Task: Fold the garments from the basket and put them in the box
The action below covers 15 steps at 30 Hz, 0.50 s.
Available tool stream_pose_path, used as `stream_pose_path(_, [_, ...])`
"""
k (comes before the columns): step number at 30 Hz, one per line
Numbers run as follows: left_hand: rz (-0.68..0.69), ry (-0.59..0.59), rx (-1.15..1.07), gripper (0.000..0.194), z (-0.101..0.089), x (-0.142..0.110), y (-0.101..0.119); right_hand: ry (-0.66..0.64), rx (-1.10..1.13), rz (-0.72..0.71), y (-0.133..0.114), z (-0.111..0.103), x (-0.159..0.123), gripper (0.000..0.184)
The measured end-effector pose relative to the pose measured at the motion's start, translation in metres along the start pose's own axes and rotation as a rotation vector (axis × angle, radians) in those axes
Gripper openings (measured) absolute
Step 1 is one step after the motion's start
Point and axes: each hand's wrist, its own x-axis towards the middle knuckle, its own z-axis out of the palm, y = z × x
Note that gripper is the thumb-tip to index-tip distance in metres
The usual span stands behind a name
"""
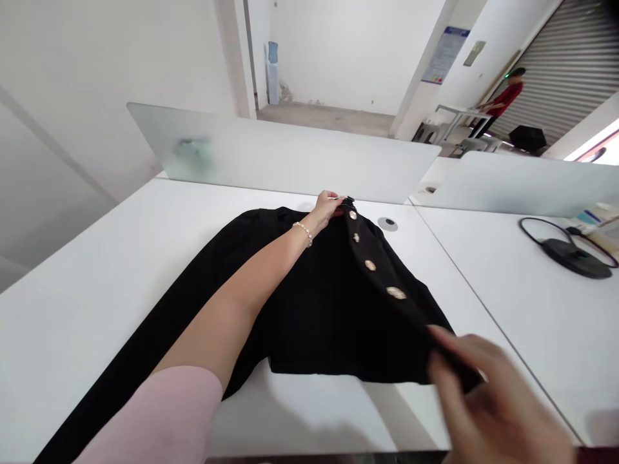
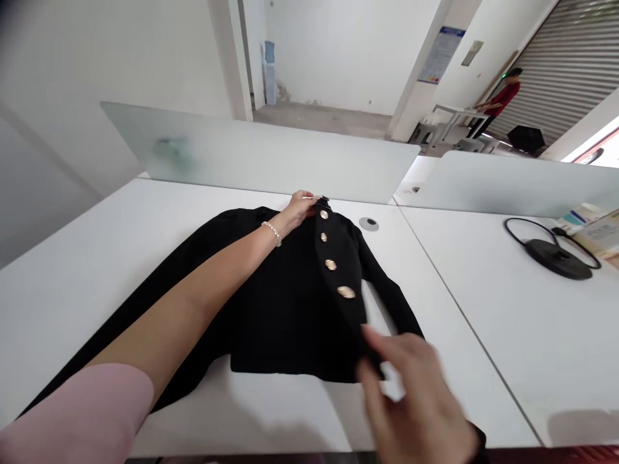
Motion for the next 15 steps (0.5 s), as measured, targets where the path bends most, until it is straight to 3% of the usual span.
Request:
stream_pose_path(4, [0.056,0.098,0.147,0.024,-0.026,0.019,-0.019,-0.181,0.18,-0.32,-0.04,0.052,0.007,0.023])
stream_pose_path(9, [0.158,0.136,0.422,0.023,-0.061,0.022,-0.06,-0.39,0.046,-0.423,-0.034,0.109,-0.038,0.025])
stream_pose_path(12, [0.255,0.11,0.588,0.023,-0.064,0.015,-0.072,-0.558,0.063,-0.45,-0.028,0.108,-0.054,0.011])
stream_pose_path(15, [0.337,0.068,0.725,0.026,-0.059,0.006,-0.075,-0.83,0.22,-0.464,-0.032,0.087,-0.03,0.019])
